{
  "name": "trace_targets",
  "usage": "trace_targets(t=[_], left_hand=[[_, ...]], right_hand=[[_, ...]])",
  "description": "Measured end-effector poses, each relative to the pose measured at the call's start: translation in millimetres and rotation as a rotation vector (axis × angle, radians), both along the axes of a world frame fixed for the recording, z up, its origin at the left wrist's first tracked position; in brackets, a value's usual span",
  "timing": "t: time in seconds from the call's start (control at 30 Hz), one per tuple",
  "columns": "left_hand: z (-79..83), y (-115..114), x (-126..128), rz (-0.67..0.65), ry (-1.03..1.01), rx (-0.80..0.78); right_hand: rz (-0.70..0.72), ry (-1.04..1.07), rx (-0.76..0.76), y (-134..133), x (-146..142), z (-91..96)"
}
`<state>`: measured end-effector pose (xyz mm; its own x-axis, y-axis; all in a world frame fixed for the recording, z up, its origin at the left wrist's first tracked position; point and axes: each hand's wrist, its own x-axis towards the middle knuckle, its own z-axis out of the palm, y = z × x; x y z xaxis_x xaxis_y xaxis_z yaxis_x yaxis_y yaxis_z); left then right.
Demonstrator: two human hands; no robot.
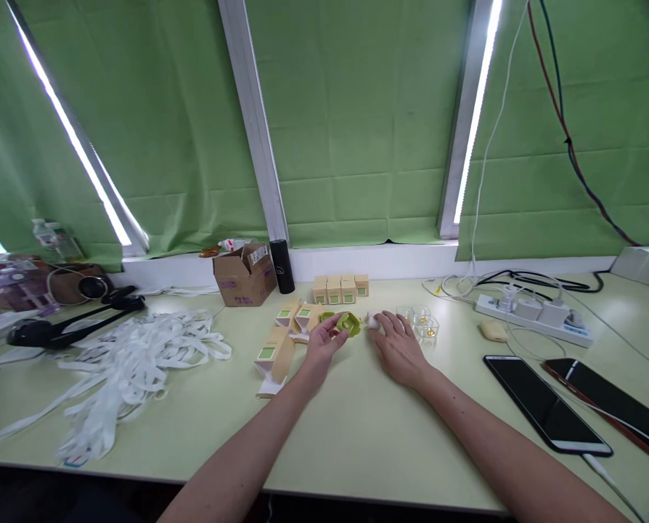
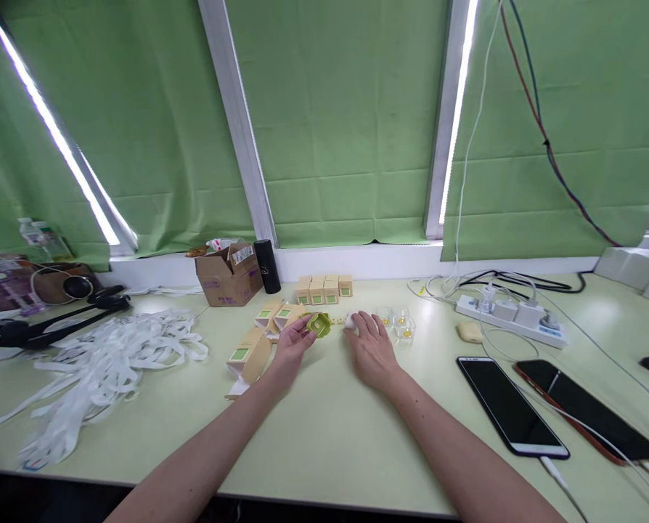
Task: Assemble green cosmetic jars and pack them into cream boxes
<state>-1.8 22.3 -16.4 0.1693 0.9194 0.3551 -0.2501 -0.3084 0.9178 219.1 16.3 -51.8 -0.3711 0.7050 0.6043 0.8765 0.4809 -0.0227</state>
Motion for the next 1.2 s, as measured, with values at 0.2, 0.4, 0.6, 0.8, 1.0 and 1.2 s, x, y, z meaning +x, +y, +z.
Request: trace_targets(t=[0.2,0.4,0.6,0.8,1.0,1.2], left_hand=[[5.8,-3.3,-1.1,0.044,-0.007,0.008],[4.7,-0.9,-0.7,0.091,0.005,0.010],[0.9,2.5,-1.3,0.107,0.041,0.023],[-2.6,5.8,-2.1,0.154,0.136,0.070],[-3.2,8.1,-3.6,0.210,0.269,0.126],[-6.1,10.3,-1.9,0.261,0.389,0.128]], right_hand=[[0.101,0.440,-0.005,-6.1,-9.8,7.9],[0.310,0.856,-0.198,-9.7,-16.6,10.9],[0.375,1.099,-0.296,-12.4,-23.4,15.5],[0.369,1.334,-0.422,-15.5,-26.1,23.1],[0.400,1.401,-0.443,-19.4,-28.6,27.5],[0.415,1.432,-0.453,-16.2,-27.1,24.7]])
